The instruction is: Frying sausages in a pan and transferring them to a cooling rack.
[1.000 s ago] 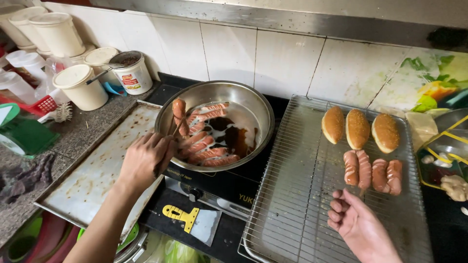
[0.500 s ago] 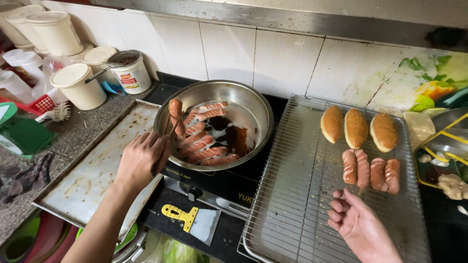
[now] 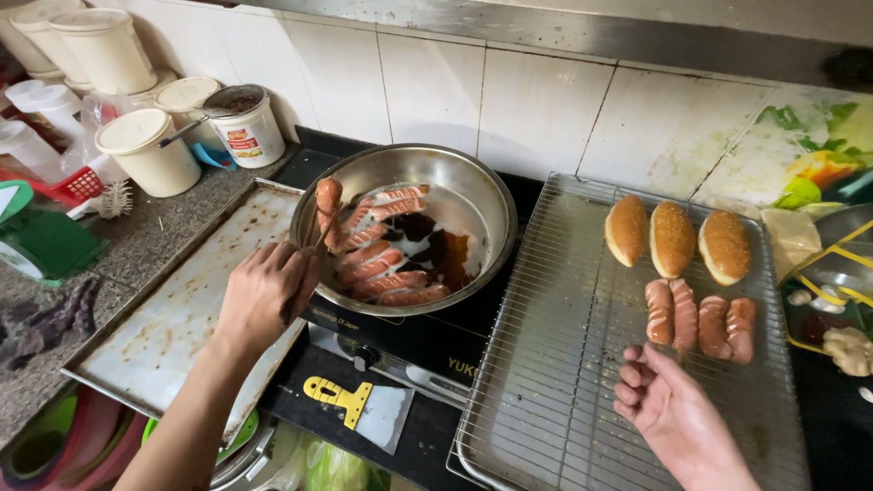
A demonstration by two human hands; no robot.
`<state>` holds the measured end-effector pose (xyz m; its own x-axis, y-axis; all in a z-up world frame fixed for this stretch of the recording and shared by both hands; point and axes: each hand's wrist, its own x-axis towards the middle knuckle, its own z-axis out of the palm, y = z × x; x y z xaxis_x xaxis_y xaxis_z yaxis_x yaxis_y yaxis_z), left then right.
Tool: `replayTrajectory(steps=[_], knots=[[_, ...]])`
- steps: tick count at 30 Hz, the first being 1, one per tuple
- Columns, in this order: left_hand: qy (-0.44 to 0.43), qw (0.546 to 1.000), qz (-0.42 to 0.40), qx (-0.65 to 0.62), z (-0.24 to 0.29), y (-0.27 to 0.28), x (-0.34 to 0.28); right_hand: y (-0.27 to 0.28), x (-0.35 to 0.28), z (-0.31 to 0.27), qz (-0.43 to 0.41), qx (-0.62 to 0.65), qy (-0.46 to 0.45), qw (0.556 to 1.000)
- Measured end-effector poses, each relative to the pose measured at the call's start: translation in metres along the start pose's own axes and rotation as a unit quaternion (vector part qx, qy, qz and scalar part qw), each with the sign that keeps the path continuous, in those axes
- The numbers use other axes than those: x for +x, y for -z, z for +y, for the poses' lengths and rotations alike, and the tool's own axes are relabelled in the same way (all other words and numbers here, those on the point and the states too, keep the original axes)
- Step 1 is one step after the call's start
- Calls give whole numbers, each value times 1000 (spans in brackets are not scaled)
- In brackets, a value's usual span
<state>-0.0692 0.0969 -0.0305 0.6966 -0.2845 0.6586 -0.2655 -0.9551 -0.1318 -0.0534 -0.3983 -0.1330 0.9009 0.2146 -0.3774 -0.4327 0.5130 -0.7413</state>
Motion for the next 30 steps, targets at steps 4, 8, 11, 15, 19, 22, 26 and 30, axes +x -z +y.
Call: replayTrajectory(steps=[4, 8, 11, 15, 19, 22, 26, 30], knots=[[4, 1000, 6, -8, -2, 1, -1, 3, 6, 4, -10, 4, -1, 1000], [8, 1000, 4, -14, -6, -2, -3, -2, 7, 2, -20, 3, -2, 1000], [6, 1000, 3, -10, -8, -6, -5, -6, 6, 2, -17, -6, 0, 1000], [16, 1000, -2, -12, -8, -8, -5, -2, 9, 4, -8, -12, 1, 1000], [12, 1000, 2, -2, -7, -13, -5, -9, 6, 3, 2, -16, 0, 1000], [34, 999, -7, -34, 0, -9, -1, -7, 7, 4, -7, -6, -2, 1000], [19, 999, 2, -34, -5, -14, -4, -6, 6, 4, -3, -6, -5, 1000], [-3, 1000, 4, 3, -12, -19, -11, -11, 2, 2, 5, -19, -7, 1000]])
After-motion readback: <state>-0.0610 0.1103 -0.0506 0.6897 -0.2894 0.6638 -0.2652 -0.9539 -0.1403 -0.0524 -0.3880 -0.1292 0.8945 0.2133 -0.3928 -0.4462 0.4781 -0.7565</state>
